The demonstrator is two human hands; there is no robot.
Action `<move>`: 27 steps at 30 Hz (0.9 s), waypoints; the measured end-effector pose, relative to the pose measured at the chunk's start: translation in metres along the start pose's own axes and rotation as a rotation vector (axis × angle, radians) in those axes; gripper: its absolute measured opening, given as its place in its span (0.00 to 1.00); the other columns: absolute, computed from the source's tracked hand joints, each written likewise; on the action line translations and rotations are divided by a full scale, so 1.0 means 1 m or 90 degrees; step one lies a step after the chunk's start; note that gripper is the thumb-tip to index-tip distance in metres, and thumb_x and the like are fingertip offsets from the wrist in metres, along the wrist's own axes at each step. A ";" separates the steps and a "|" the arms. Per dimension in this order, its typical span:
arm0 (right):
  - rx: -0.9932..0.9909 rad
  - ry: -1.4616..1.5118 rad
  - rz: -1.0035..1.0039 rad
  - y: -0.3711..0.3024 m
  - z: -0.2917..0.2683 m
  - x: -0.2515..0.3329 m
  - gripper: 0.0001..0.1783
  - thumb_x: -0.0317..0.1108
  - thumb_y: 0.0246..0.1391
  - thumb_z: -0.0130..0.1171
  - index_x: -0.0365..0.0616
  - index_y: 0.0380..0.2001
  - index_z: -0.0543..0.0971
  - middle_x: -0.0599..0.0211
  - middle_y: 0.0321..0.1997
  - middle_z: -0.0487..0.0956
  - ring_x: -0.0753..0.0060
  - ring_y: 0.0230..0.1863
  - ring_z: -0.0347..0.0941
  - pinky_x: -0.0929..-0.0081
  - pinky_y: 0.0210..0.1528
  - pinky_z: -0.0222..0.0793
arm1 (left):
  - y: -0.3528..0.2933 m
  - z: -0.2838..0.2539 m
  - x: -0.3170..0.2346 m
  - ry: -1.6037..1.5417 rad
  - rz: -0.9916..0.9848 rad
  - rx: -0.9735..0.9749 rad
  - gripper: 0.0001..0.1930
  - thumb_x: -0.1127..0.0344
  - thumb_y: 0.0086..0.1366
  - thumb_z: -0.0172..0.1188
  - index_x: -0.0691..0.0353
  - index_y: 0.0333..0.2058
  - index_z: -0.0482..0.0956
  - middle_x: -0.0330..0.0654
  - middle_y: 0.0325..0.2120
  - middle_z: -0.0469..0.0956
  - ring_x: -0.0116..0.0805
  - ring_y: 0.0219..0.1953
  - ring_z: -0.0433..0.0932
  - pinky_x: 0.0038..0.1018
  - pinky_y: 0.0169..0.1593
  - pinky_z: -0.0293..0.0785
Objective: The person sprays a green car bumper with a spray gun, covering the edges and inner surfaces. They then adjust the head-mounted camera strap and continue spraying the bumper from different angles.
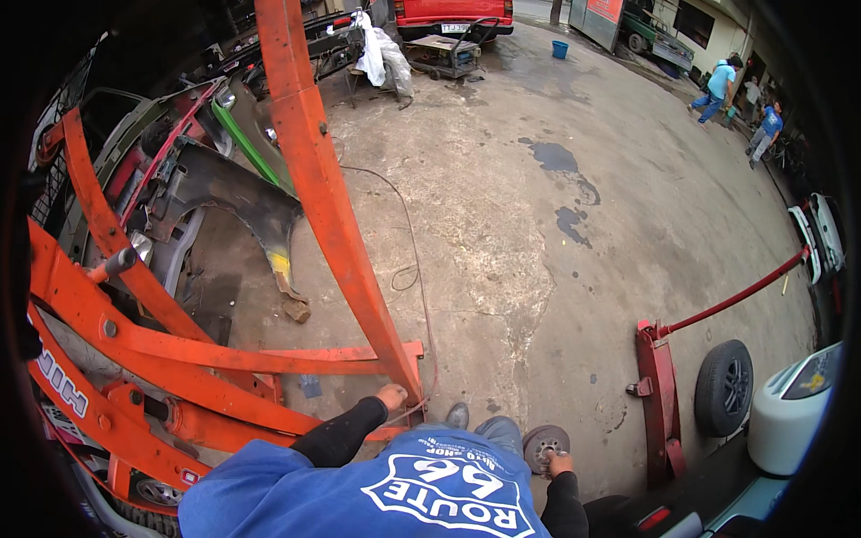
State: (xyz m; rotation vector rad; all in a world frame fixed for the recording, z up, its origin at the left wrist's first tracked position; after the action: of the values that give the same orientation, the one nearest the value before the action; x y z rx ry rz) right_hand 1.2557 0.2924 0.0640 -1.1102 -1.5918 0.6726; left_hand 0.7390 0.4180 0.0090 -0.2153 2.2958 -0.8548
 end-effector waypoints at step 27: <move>0.159 -0.084 -0.233 0.327 0.263 0.837 0.18 0.42 0.60 0.57 0.39 0.45 0.74 0.58 0.37 0.81 0.65 0.29 0.79 0.67 0.24 0.75 | 0.420 -0.375 0.016 0.082 -0.332 0.155 0.19 0.65 0.55 0.64 0.61 0.47 0.79 0.48 0.35 0.84 0.39 0.35 0.85 0.36 0.37 0.81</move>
State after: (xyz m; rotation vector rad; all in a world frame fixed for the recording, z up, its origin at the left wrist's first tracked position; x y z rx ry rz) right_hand 1.0824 1.2123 0.0622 -0.5815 -1.7103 0.6844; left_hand 0.5171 0.9316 -0.0543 -0.6867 2.2560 -1.4337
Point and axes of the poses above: each hand's wrist, its own y-axis towards the middle knuckle, its own z-axis out of the palm, x = y × z, the point moved 2 cm from there along y, towards the middle knuckle
